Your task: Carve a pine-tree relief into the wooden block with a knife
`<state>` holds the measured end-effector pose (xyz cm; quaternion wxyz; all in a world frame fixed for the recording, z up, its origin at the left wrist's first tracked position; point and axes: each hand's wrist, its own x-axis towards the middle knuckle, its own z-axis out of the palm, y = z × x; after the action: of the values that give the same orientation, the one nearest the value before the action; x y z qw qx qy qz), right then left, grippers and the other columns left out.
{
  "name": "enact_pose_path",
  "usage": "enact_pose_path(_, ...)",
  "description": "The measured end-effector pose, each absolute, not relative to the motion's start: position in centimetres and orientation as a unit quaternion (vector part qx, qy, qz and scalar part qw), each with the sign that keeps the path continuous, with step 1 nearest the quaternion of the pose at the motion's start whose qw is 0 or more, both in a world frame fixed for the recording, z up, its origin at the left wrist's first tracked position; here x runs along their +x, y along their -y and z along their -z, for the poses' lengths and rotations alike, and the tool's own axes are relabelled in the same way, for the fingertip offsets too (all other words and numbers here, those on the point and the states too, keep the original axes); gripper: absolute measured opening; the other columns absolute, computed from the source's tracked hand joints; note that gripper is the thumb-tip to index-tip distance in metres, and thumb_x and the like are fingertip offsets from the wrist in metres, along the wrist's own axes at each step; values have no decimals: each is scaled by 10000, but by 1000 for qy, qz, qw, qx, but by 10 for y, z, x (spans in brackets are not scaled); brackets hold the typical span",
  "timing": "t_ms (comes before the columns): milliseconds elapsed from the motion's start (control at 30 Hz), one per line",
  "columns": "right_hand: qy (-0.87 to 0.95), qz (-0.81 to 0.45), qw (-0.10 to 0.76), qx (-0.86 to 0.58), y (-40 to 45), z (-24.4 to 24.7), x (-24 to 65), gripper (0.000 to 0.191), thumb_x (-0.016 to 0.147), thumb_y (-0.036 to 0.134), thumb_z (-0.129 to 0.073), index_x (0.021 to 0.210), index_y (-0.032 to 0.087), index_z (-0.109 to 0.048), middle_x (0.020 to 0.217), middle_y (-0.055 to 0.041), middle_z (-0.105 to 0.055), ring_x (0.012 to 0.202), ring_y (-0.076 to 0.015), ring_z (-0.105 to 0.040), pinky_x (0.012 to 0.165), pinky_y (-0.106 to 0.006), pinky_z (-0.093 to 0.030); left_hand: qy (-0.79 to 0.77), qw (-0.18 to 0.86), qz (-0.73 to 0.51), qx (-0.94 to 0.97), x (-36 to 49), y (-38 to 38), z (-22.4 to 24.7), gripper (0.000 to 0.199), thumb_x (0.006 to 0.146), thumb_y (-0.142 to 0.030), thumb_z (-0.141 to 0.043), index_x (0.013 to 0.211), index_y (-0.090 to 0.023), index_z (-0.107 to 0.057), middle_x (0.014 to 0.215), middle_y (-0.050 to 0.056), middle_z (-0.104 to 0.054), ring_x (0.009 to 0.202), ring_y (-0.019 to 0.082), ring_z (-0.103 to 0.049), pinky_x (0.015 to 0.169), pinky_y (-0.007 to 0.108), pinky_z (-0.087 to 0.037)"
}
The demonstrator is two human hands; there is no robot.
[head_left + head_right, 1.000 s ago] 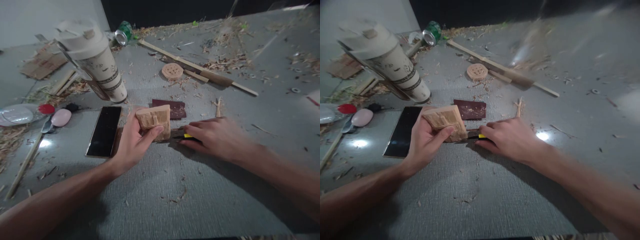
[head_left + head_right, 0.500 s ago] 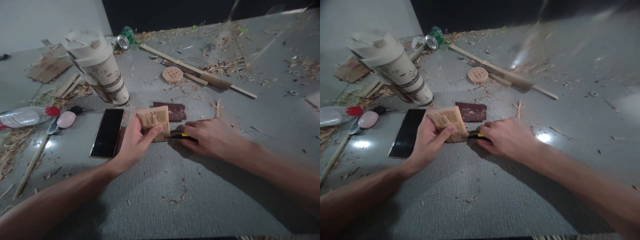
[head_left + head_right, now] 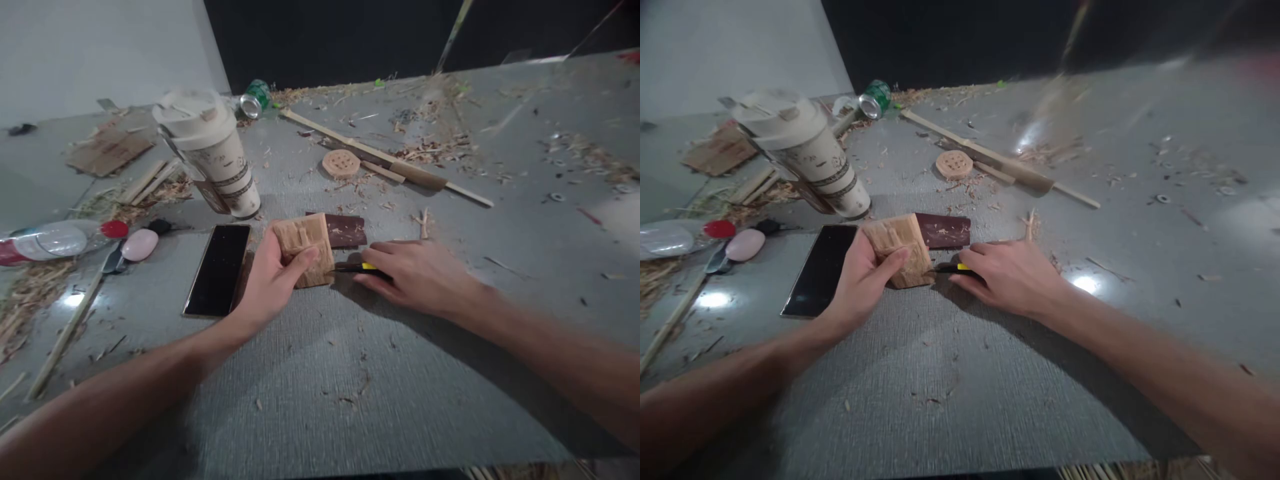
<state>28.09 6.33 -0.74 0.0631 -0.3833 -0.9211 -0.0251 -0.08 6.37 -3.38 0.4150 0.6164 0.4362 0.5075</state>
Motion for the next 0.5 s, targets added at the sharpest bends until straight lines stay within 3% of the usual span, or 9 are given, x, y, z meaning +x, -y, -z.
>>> enact_pose_path(333,931,-8,10,-364,-69,-3,274,417,1154,453,-497,948,198,-755,810,-65,-782,614,-169,-609,613,-365,-234,-382,456,-493,635,4,-70,38,392,1017,-480,-818,1276,-244,-643,1280,100,-797,1202,290,-789,1072,471,-659)
enact_pose_path(500,933,5,6,-360,-63,-3,275,418,1148,490,-532,940,207,-757,820,-60,-779,599,-169,-590,616,-370,-198,-380,498,-490,606,3,-73,42,430,1012,-516,-828,1279,-243,-631,1299,118,-790,1207,302,-790,1005,460,-680)
